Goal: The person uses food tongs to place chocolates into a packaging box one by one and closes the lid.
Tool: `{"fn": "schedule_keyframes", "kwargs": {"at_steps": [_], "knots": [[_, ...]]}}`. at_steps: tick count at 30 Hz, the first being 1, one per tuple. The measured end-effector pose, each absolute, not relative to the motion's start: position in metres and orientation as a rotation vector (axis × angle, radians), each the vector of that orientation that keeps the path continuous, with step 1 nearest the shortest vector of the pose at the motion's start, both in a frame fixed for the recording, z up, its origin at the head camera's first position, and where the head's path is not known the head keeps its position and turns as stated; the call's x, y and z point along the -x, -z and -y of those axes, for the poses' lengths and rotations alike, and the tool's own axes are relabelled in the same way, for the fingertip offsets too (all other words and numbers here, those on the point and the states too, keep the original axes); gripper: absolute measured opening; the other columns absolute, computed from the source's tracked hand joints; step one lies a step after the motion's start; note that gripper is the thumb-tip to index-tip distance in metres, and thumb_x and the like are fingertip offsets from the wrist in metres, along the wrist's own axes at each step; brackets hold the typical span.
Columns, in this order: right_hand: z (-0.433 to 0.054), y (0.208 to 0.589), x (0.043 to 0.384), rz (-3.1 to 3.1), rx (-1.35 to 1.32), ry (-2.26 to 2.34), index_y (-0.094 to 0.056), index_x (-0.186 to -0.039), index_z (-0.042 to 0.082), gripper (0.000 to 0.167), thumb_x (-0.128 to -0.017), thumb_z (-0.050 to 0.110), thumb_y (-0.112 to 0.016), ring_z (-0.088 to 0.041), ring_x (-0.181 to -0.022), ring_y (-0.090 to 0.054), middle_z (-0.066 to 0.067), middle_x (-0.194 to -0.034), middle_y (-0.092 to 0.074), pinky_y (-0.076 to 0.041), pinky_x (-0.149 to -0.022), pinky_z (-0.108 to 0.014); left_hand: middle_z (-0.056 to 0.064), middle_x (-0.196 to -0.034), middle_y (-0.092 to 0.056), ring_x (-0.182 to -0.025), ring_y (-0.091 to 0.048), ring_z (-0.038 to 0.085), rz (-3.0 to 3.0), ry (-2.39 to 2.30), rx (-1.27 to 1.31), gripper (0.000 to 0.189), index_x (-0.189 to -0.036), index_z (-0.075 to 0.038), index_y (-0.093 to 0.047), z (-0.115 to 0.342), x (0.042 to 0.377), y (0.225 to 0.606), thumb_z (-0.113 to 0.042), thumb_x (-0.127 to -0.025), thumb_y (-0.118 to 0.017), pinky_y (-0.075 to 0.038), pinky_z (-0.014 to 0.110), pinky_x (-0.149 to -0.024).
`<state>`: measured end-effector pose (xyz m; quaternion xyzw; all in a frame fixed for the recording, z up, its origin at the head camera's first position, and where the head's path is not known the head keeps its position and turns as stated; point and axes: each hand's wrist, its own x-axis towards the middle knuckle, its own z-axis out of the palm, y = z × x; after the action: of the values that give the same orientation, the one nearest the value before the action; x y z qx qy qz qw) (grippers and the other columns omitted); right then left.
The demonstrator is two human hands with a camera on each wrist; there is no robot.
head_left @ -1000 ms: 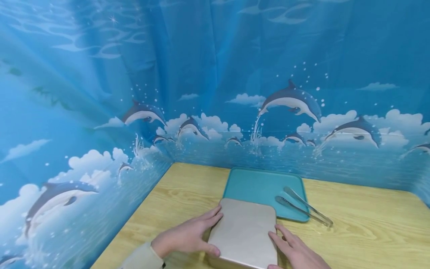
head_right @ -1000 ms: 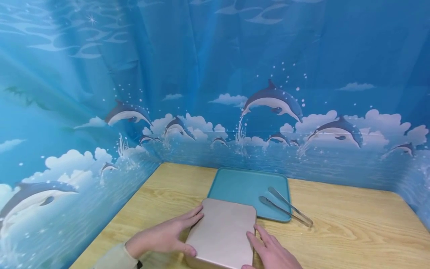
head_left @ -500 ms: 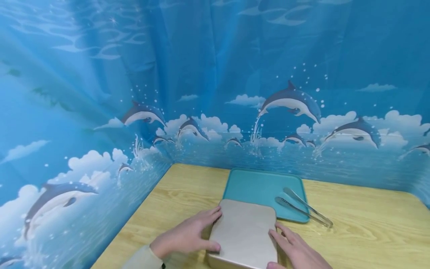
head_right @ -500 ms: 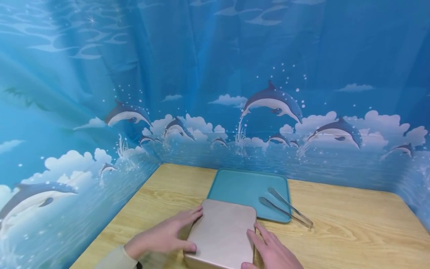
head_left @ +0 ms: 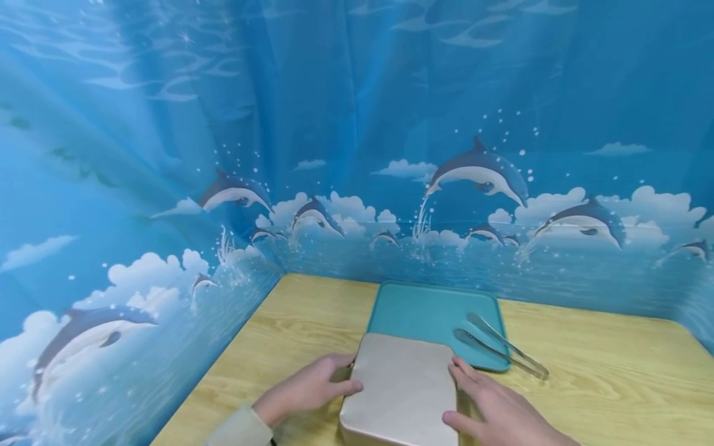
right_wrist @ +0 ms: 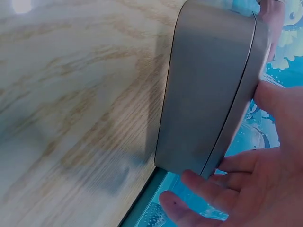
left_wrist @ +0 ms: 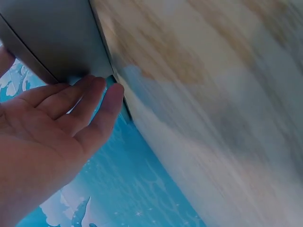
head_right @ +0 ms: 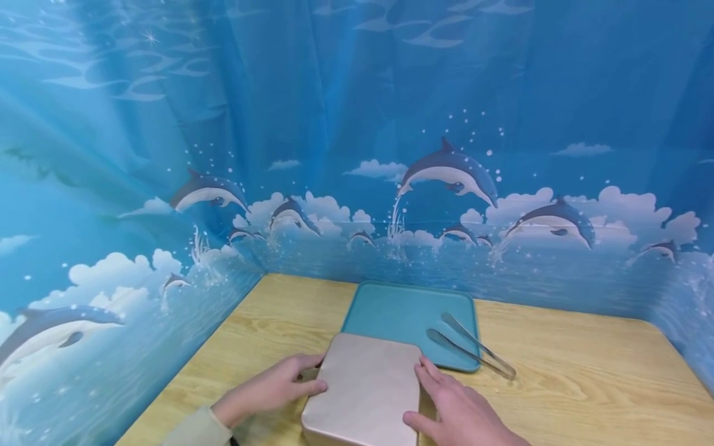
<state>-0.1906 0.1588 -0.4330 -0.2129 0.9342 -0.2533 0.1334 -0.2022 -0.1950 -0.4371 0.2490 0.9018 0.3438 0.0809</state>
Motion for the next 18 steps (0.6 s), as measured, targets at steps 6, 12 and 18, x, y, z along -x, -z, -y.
{"fn": "schedule_keyframes", "kwargs": {"at_steps": [6, 12, 18], "knots": [[-0.159, 0.431, 0.191, -2.741, 0.646, 0.740, -0.047, -0.149, 0.008, 0.091, -0.084, 0.068, -0.065, -0.046, -0.136, -0.047, -0.017, -0.160, -0.036, -0.049, -0.091, -0.063, 0.006, -0.127, -0.069, -0.117, -0.065, 0.017, -2.643, -1.078, -0.654, 0.066, -0.142, -0.001, -0.053, 0.196, 0.204, 0.435, -0.045, -0.094, -0.068, -0.051, 0.038, -0.101], [-0.156, 0.424, 0.198, -2.927, 0.595, 0.801, -0.064, -0.133, 0.016, 0.063, -0.088, 0.059, -0.068, -0.035, -0.125, -0.060, -0.010, -0.141, -0.060, -0.052, -0.092, -0.055, 0.000, -0.093, -0.074, -0.086, -0.068, 0.016, -2.685, -1.183, -0.471, 0.031, -0.108, -0.010, -0.075, 0.191, 0.224, 0.435, -0.037, -0.096, -0.067, -0.055, 0.031, -0.071], [-0.153, 0.426, 0.223, -2.929, 0.549, 0.896, -0.062, -0.136, 0.008, 0.055, -0.096, 0.045, -0.066, -0.017, -0.097, -0.070, -0.009, -0.132, -0.066, -0.055, -0.080, -0.041, 0.003, -0.078, -0.068, -0.072, -0.065, 0.017, -2.696, -1.265, -0.278, 0.023, -0.085, -0.010, -0.070, 0.183, 0.244, 0.438, -0.029, -0.098, -0.065, -0.054, 0.032, -0.061]]}}
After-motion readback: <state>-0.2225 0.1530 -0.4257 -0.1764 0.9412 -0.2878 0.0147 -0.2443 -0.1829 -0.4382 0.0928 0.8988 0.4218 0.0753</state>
